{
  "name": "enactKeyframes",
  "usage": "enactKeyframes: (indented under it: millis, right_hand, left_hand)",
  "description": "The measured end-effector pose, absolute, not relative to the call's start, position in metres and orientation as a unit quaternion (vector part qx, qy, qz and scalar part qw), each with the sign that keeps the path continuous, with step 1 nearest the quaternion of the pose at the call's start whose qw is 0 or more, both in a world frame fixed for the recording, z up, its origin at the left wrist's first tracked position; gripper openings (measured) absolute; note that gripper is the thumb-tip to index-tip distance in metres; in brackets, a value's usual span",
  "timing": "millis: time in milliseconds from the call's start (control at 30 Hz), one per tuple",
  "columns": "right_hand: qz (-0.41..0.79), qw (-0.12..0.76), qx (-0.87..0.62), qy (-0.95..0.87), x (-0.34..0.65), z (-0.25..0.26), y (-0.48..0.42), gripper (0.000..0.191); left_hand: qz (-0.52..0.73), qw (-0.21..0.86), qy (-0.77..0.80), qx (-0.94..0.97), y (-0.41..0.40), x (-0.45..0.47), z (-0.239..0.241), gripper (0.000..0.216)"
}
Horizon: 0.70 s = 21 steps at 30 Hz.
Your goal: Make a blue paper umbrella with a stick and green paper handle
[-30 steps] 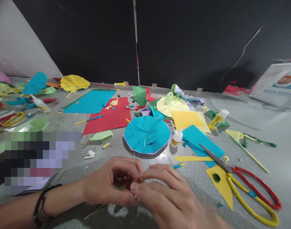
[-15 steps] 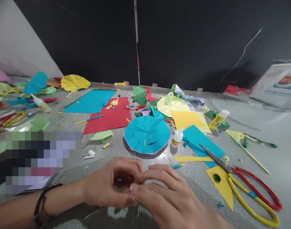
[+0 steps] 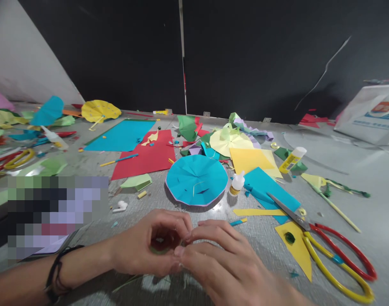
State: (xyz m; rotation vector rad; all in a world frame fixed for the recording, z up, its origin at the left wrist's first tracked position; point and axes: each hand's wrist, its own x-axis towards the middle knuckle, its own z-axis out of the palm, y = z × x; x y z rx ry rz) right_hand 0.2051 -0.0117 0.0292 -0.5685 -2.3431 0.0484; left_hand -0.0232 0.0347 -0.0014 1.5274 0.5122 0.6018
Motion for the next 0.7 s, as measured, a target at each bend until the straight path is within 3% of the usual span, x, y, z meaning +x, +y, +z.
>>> enactKeyframes:
  millis: [200, 433, 700]
  right_hand:
    - [0.017, 0.350, -0.229, -0.908, 0.2042, 0.0226, -0.0118, 0.030]
    - [0.017, 0.368, -0.222, -0.903, 0.2042, 0.0256, -0.0121, 0.020]
    - [0.019, 0.355, -0.219, -0.909, 0.2041, 0.0229, -0.0109, 0.023]
  left_hand:
    - [0.276, 0.653, 0.223, 0.669, 0.0342, -0.0230, -0.0031, 0.023]
    - [0.265, 0.642, 0.222, 0.684, 0.0353, -0.0234, -0.0033, 0.025]
    - [0.260, 0.659, 0.223, 0.670, 0.0325, -0.0228, -0.0036, 0.024]
